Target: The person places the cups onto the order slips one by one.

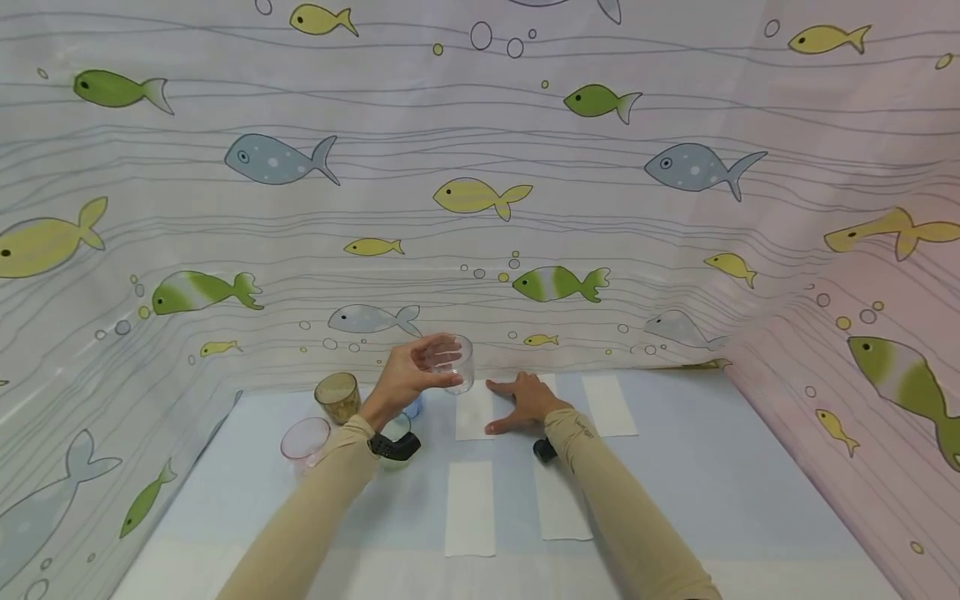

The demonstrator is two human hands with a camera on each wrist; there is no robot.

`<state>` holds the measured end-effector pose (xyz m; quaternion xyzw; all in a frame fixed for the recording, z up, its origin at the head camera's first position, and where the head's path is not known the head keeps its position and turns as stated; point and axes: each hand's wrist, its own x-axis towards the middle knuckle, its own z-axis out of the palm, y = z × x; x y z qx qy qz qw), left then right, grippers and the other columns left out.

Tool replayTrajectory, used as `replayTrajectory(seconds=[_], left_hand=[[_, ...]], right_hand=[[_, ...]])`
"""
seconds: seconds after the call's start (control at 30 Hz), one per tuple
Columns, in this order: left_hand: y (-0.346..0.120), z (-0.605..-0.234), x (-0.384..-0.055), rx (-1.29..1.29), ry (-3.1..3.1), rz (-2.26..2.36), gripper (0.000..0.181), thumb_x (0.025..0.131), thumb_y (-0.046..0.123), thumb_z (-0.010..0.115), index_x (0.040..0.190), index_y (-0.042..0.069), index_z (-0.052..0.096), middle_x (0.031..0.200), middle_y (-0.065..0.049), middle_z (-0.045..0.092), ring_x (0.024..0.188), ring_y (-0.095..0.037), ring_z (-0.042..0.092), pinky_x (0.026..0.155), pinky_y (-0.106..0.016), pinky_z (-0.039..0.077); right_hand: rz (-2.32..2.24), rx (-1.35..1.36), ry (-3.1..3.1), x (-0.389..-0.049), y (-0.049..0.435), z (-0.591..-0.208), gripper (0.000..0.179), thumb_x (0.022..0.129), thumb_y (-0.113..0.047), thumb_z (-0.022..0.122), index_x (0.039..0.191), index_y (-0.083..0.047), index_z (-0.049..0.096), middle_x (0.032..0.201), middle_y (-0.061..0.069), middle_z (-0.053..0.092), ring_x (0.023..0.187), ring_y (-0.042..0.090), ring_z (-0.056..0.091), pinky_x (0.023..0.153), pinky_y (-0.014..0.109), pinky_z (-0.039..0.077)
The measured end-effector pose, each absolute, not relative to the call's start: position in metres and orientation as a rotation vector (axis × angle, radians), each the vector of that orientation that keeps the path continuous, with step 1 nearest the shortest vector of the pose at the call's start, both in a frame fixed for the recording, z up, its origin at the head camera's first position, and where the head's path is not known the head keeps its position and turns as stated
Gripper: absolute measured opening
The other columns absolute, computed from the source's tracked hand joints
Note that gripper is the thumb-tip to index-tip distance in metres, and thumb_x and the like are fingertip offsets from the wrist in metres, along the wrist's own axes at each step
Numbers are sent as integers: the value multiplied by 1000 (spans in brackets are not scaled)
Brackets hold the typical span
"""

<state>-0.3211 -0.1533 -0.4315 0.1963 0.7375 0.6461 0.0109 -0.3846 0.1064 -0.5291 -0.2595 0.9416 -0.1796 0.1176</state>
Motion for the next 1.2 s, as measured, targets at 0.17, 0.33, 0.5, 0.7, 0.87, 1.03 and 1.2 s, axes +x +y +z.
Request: replayTrajectory(seconds=[0.17, 0.33, 0.5, 0.7, 0.87, 1.03, 1.2], left_hand=[[-143, -440, -331, 588, 2290, 2017, 67, 84, 3, 89, 145, 4, 60, 148, -24, 62, 139, -45, 59, 111, -38, 55], [-134, -442, -338, 559, 2332, 1949, 70, 84, 4, 90, 146, 4, 58, 149, -26, 60, 138, -44, 59, 111, -46, 55], [-128, -446, -342, 507, 2378, 1837, 75, 83, 7, 91, 149, 3, 56, 149, -21, 62, 137, -38, 62, 114, -51, 52], [-127, -460, -346, 395, 2353, 1825, 77, 80, 7, 92, 147, 1, 56, 145, -19, 65, 136, -39, 62, 114, -55, 50], [-126, -473, -346, 322, 2366, 1782, 76, 80, 8, 92, 144, -1, 53, 142, -18, 67, 134, -39, 63, 115, -56, 49], [-124, -481, -347, 302, 2383, 1753, 77, 79, 2, 91, 143, -4, 49, 142, -21, 65, 133, -39, 62, 112, -54, 52], [-121, -483, -349, 280, 2392, 1714, 77, 78, -2, 90, 141, -2, 47, 143, -22, 64, 134, -40, 61, 111, -53, 53]], right_hand=[[-531, -764, 2755, -382, 105, -525, 101, 74, -63, 90, 159, -27, 49, 103, 9, 48, 93, 22, 40, 75, 32, 34], [-537, -734, 2751, -380, 103, -523, 100, 74, -63, 91, 158, -24, 52, 107, 10, 49, 96, 23, 41, 79, 34, 38], [-547, -667, 2743, -381, 104, -524, 102, 73, -65, 90, 158, -23, 52, 112, 9, 49, 102, 23, 43, 88, 39, 42], [-556, -660, 2739, -380, 104, -523, 103, 72, -65, 91, 157, -20, 54, 111, 9, 49, 102, 24, 43, 89, 40, 44], [-576, -647, 2739, -379, 103, -523, 102, 71, -65, 92, 156, -21, 55, 111, 9, 49, 103, 24, 43, 90, 40, 44], [-573, -639, 2743, -380, 104, -525, 102, 71, -66, 91, 156, -22, 55, 114, 9, 50, 105, 25, 44, 93, 42, 45], [-570, -651, 2752, -382, 104, -527, 102, 72, -66, 91, 156, -21, 55, 113, 9, 50, 104, 24, 44, 91, 41, 45]])
